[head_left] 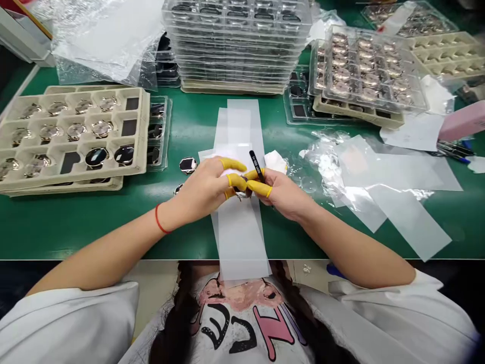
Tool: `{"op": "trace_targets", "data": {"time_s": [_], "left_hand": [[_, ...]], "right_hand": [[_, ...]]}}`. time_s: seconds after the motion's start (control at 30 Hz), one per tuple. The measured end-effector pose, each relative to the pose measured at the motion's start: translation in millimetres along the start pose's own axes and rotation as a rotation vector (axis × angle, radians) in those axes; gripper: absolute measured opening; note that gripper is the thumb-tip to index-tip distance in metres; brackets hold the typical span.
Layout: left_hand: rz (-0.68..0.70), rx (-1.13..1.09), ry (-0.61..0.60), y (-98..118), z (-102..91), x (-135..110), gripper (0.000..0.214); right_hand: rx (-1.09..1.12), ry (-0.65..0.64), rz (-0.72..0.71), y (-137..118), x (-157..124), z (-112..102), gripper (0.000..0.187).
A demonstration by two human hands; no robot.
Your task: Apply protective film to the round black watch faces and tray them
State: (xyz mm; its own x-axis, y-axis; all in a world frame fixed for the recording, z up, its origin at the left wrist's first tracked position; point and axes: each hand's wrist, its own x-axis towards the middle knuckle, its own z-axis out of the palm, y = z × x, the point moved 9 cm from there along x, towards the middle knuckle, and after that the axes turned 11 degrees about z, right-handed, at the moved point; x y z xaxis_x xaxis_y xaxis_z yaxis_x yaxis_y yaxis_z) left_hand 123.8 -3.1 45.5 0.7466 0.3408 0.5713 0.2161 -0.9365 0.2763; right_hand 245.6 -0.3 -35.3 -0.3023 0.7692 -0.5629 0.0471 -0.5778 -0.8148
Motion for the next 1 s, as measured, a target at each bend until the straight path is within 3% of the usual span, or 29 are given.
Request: {"op": "trace_targets", "data": {"time_s": [0.07,0.13,0.17,0.23,0.3,0.4,0.47,0.53,0.63,0.7,0.83,0.9,1.0], "left_hand": [[-0.220,-0.131,0.045,-12,14.4,-11,0.036],[-0.421,-0.398,0.016,-22,38.5,-24,0.069],[-0.484,-0.519,-0.009,-22,50.4,-28,0.076],[-0.561,-0.633,-0.019,-22,64.1,-33,0.069],[-0.589,-0.622,0.028,-24,65.0,-34,0.058],[-0.627,-0.622,0.082,-30,62.3,-38,0.059],[-0.673,-0.632,0.103,-36,60.1,-44,0.059],[-0.701,-0.662,0.121,-39,58.2,-49,0.059],[-0.685,-0.717,0.138,-38,56.3,-52,0.060],[-0.667,-0.726,0.159,-37,53.3,-51,0.059],[-0.654,-0.792,0.212,-34,47.5,-45,0.054],[-0.671,-0.833,0.227,-34,45.7,-42,0.050],[-0.722,-0.859,0.225,-35,46.5,-42,0.047]], "right_hand": [[-0.012,0.074,-0.035,-4,1,-10,0.035],[-0.042,0.120,-0.078,-4,2,-15,0.030],[-0.078,0.138,-0.113,-5,1,-15,0.027],[-0.233,0.224,-0.230,-7,-5,-13,0.021],[-0.478,0.347,-0.415,-17,-18,-6,0.013],[-0.721,0.355,-0.641,-33,-33,0,0.013],[-0.717,0.470,-0.587,-45,-29,-33,0.012],[-0.714,0.821,-0.353,-53,-24,-96,0.008],[-0.785,0.998,-0.139,-57,-16,-142,0.017],[-0.828,0.996,-0.129,-55,-12,-139,0.016],[-0.978,0.817,-0.123,-38,1,-100,0.015],[-1.007,0.780,-0.096,-31,4,-92,0.010],[-0.889,0.774,-0.289,-40,-9,-78,0.005]]}}
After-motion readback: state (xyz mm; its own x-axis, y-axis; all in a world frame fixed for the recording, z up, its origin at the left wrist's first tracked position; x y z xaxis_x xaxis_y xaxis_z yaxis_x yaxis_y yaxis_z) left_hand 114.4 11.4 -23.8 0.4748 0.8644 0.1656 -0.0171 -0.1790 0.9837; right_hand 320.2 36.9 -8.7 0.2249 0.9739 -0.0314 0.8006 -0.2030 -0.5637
